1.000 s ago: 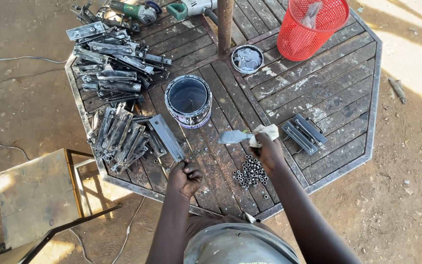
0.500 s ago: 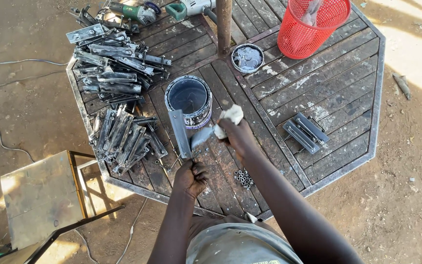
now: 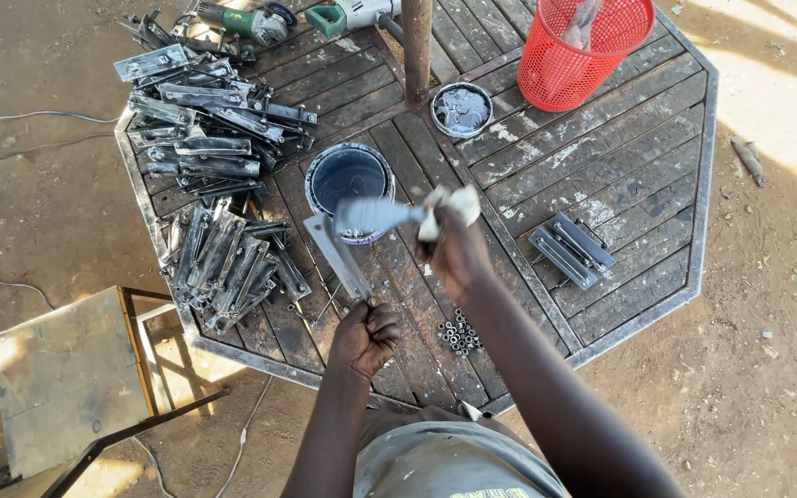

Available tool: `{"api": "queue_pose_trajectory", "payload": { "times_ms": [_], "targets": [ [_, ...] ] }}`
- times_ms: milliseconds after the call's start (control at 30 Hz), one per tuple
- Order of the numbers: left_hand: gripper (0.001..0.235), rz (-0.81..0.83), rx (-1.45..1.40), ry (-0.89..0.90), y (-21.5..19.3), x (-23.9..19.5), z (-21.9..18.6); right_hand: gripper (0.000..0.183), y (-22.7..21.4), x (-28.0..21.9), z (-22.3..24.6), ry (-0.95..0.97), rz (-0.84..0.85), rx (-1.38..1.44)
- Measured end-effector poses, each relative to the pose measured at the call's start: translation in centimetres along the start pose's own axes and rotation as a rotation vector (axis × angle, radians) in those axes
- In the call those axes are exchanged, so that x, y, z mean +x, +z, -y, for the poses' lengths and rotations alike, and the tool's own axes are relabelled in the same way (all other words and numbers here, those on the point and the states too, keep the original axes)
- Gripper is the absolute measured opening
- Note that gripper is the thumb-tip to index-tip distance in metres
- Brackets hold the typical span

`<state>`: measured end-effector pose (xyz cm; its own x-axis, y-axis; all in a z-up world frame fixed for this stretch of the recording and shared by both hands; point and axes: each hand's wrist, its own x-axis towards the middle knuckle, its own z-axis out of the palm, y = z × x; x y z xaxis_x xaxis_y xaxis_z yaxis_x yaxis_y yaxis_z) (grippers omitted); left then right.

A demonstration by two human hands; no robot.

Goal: Applying sealant to small metal brackets using an applicator and a cloth.

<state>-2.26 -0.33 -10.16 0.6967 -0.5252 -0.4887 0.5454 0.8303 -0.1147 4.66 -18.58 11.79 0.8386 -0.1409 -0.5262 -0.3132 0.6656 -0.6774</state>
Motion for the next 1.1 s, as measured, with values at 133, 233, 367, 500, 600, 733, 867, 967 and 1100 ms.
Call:
{"api": "queue_pose_trajectory", "payload": {
  "times_ms": [133,233,367,500,600,733,867,967,1100],
  "targets": [
    [0.015,0.011,0.028,0.022,1.9,-0.8,-0.3,0.034,-7.6,3.4,-7.4,0.106,-0.095,-0.158],
    [0.016,-0.020,0.086,0.059,1.6,-1.2,-1.2,0.029,-11.4,5.0,-7.6,0.028,-0.201,-0.298],
    [0.018,-0.082,0.104,0.084,-0.2,-1.6,-1.8,0.030,-12.1,6.3,-5.4,0.018,-0.229,-0.078],
    [0.018,-0.122,0.036,0.111,-3.0,-1.2,-2.1,0.020,-6.5,6.0,-2.0,0.034,-0.030,0.153],
    [0.025,-0.149,-0.002,0.145,-2.4,-2.4,-2.0,0.020,-4.7,10.1,-3.4,0.059,0.014,0.237],
    [0.025,-0.293,-0.048,0.236,-2.3,-3.0,-2.2,0.012,-0.1,13.4,-4.4,0.136,-0.164,0.240],
    [0.023,-0.345,-0.060,0.269,-3.2,-3.6,-3.0,0.015,-0.2,19.1,-8.4,0.192,-0.244,0.211],
    [0.023,-0.366,-0.067,0.279,-2.7,-3.9,-3.3,0.014,-0.8,19.0,-9.4,0.159,-0.323,-0.011],
    [0.028,-0.244,0.044,0.272,-4.4,-3.4,-4.2,0.051,-5.5,20.5,-12.3,0.078,-0.121,-0.171]
  ]
}}
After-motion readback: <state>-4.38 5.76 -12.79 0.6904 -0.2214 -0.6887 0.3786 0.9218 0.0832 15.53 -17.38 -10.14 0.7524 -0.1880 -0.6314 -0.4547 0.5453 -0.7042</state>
